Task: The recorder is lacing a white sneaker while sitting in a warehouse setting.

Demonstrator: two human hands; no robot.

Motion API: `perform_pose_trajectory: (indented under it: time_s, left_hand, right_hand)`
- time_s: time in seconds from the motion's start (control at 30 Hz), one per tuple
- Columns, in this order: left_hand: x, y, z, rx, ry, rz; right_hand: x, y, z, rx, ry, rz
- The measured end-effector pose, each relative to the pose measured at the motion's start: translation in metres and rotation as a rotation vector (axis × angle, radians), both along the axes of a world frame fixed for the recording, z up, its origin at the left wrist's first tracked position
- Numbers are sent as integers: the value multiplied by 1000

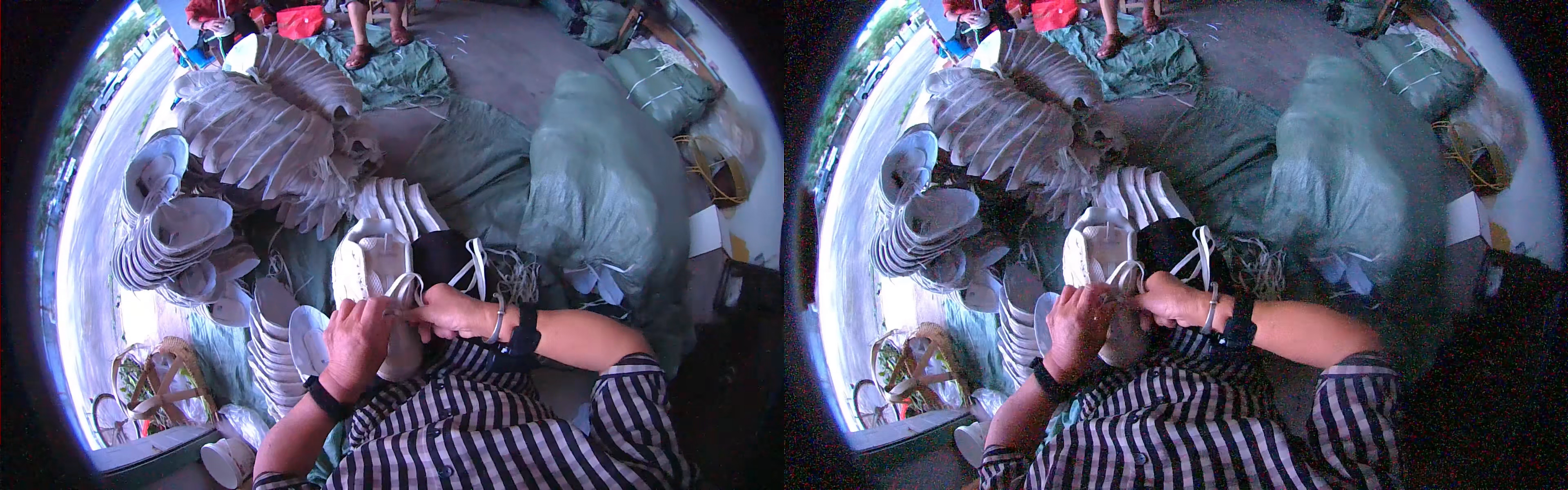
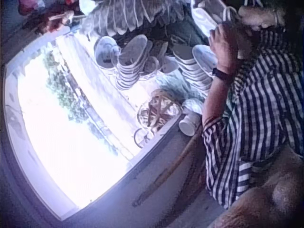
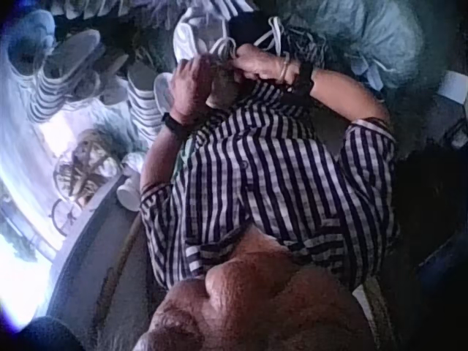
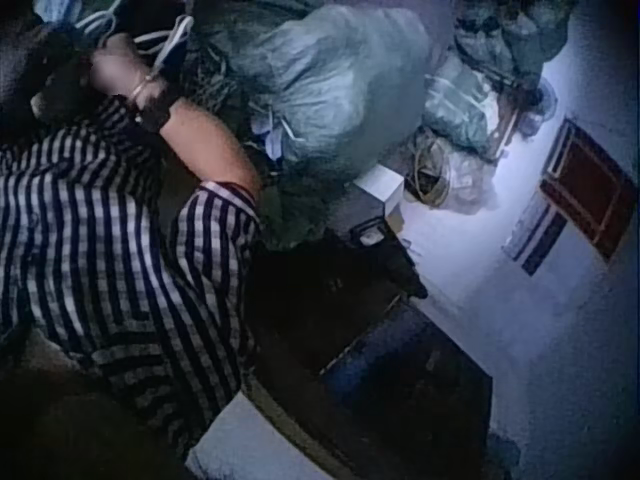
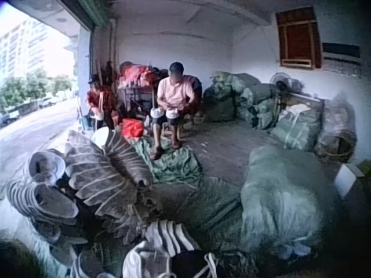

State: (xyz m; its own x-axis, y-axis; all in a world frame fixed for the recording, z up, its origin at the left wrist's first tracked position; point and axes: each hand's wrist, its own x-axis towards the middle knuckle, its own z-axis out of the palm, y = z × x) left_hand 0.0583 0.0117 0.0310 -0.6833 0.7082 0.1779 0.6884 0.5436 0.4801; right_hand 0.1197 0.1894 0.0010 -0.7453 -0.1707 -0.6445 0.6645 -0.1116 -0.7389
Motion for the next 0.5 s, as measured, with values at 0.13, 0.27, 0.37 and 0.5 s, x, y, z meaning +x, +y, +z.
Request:
perform_pose_trajectory:
  time_s: [0.13,0.27,0.37,0.5]
  left_hand:
    - [-10,-10,-9,212,-439,18]
    - [-9,4,7,-8,-114,-126]
    - [-11,9,10,-133,-32,-194]
    - [-13,6,5,-148,148,-263]
  right_hand:
    - [12,10,5,-184,9,-49]
    - [24,12,7,-250,116,-74]
    - [24,12,16,-177,177,-56]
    - [13,30,18,-41,218,96]
